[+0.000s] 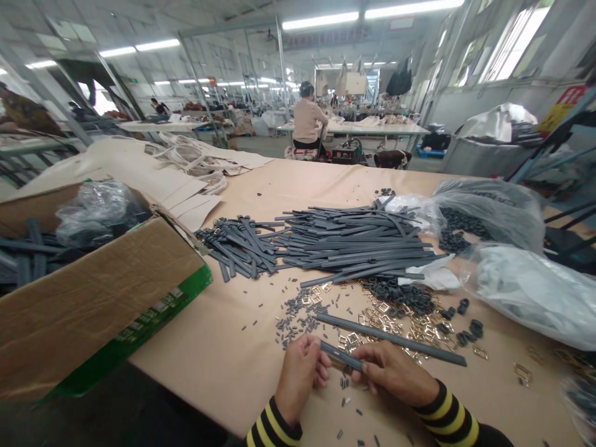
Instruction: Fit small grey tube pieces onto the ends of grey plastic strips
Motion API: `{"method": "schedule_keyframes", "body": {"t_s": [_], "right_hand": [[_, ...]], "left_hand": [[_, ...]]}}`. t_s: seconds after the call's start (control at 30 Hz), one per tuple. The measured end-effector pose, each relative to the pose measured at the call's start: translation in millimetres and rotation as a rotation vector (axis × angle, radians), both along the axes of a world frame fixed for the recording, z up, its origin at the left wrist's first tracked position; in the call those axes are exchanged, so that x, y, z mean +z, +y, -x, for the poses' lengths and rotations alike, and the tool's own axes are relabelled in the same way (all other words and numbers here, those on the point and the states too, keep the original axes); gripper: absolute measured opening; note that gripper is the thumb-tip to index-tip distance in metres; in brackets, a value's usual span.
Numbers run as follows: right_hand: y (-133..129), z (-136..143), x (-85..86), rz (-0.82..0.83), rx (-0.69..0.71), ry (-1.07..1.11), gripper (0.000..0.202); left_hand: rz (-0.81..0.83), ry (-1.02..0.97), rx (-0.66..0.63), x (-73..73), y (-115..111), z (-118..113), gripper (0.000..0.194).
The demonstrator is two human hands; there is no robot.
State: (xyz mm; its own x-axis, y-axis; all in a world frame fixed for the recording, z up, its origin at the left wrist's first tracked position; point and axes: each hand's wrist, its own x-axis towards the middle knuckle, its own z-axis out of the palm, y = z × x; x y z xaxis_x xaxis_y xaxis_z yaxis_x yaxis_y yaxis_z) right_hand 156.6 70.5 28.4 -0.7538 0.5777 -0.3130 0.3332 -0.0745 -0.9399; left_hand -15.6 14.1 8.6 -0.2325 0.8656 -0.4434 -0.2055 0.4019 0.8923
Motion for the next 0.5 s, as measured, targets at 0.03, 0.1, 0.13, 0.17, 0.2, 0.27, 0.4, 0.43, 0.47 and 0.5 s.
{"method": "schedule_keyframes", "body": {"t_s": [0.03, 0.1, 0.13, 0.17, 0.2, 0.27, 0.4, 0.43, 0.47, 0.5], "right_hand": [[0, 0, 0.2, -0.013, -0.001, -0.010, 0.021], [0, 1, 0.8, -0.028, -0.002, -0.025, 0.022], [0, 1, 1.2, -0.032, 0.001, -0.031, 0.022], [0, 2, 1.6, -0.035, 0.006, -0.035, 0.022], [-1, 2, 2.1, -0.034, 0.011, -0.039, 0.022], [-1, 2, 3.6, -0.031, 0.018, -0.040, 0.022], [-2, 1, 8.1, -0.094, 0.001, -0.047, 0.018], [-2, 1, 9.3, -0.143, -0.007, -0.068, 0.018], [-2, 0, 10.4, -0.197, -0.013, -0.099, 0.017], [-2, -1, 11.4, -0.251, -0.015, -0.132, 0.017]], "left_hand": [[-0.008, -0.003, 0.000, 0.1, 0, 0, 0.028], [-0.020, -0.011, -0.004, 0.7, 0, -1, 0.027], [-0.023, -0.011, -0.006, 1.1, 0, -1, 0.027], [-0.026, -0.010, -0.011, 1.5, 0, -1, 0.027], [-0.028, -0.006, -0.020, 1.8, 0, -1, 0.027], [-0.040, 0.005, -0.041, 2.2, 0, 0, 0.028], [-0.079, -0.020, -0.058, 0.6, -1, 5, 0.024], [-0.085, -0.028, -0.059, -0.3, -2, 6, 0.022], [-0.092, -0.027, -0.063, -1.3, -3, 6, 0.020], [-0.100, -0.015, -0.072, -2.3, -4, 6, 0.018]]}}
